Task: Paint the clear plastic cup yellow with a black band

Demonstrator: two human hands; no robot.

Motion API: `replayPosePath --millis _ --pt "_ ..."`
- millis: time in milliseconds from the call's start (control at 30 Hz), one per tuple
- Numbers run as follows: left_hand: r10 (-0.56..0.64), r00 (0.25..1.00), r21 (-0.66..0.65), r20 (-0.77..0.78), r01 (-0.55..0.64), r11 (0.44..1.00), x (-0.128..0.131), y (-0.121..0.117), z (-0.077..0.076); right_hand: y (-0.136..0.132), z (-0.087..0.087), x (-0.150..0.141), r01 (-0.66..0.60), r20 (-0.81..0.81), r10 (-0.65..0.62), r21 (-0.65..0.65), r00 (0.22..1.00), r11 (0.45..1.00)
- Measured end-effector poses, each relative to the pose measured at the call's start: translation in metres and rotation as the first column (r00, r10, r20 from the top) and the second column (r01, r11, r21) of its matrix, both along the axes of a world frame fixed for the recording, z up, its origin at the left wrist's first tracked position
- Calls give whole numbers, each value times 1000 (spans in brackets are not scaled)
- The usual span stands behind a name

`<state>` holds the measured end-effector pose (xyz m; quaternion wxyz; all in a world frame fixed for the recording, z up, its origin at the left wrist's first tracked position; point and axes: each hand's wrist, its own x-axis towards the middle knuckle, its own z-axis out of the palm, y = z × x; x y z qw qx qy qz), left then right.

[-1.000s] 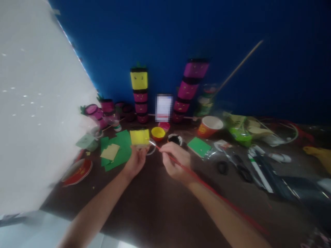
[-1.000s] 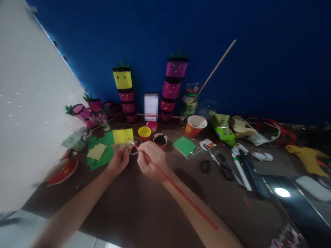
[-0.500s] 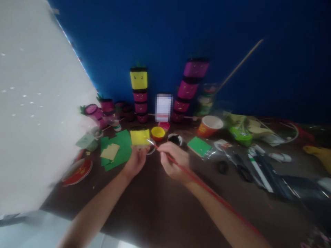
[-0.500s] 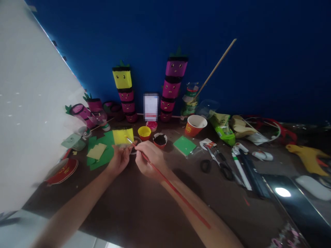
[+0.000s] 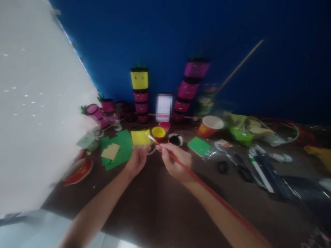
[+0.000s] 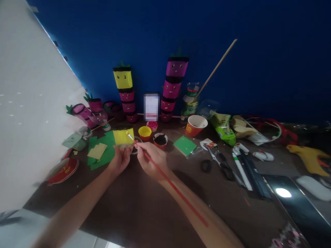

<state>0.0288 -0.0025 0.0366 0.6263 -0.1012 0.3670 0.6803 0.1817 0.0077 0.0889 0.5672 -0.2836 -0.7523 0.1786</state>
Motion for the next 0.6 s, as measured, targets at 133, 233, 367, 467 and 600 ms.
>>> replayPosePath --millis 133,233,367,467,600 --pt "-1 999 27 -33 2 1000 2 -1 -2 0 1 0 23 36 -23 -17 999 1000" --pt "2 998 56 -59 1 998 2 -2 -4 0 0 -1 32 46 -31 -26 998 999" --pt "-20 999 81 -46 24 996 -2 -2 -6 -1 0 1 27 76 -23 -44 997 999" --pt "-19 999 90 -37 22 996 -2 -3 -6 -2 1 2 32 77 -29 -34 997 999" --pt "-6 997 92 -81 13 996 1 -3 -4 -2 3 1 52 55 -51 -23 997 998"
